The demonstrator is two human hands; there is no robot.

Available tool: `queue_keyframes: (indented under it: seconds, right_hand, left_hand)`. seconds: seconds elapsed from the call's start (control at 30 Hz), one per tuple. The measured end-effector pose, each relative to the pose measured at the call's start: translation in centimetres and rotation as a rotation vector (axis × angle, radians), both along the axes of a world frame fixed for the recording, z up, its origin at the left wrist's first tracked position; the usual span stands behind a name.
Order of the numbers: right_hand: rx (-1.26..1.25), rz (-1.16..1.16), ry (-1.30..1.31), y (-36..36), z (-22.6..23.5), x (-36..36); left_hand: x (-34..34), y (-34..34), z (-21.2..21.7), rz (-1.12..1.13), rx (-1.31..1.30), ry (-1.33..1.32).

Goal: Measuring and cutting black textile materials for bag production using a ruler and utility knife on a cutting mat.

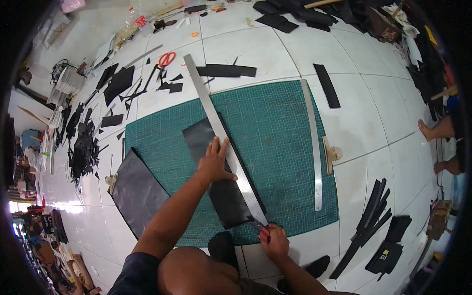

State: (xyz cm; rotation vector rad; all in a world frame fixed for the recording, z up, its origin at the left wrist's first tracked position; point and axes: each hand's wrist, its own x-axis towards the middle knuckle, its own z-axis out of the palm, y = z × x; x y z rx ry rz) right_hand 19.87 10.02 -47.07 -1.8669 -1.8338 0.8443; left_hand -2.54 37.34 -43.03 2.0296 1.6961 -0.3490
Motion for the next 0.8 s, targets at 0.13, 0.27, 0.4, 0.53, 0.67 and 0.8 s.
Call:
queue_keyframes:
  seconds: [0.13, 0.27, 0.4, 0.53, 0.67, 0.8]
  right_hand:
    - [0.039, -0.011, -0.015, 0.2, 0.3, -0.3]
    - [0.131, -0.009, -0.016, 0.0, -0.7, -0.2]
    - [0.119, -0.019, -0.006, 0.2, -0.2, -0.4]
    - [0.086, -0.037, 0.005, 0.1, 0.1, -0.4]
    - [0.107, -0.02, 0.023, -0.1, -0.6, 0.1]
    - [0.089, -0.009, 0.024, 0.3, -0.4, 0.2]
  left_hand:
    - [0.0, 0.2, 0.2, -0.029, -0.018, 0.044]
    - [0.1, 0.4, 0.1, -0.031, -0.015, 0.032]
    - [-0.1, 0.3, 0.2, -0.031, -0.021, 0.036]
    - [0.1, 0.2, 0.3, -0.02, -0.025, 0.033]
    - [0.4, 0.5, 0.3, -0.018, -0.034, 0.025]
    - [0.2, 0.7, -0.3, 0.003, -0.016, 0.011]
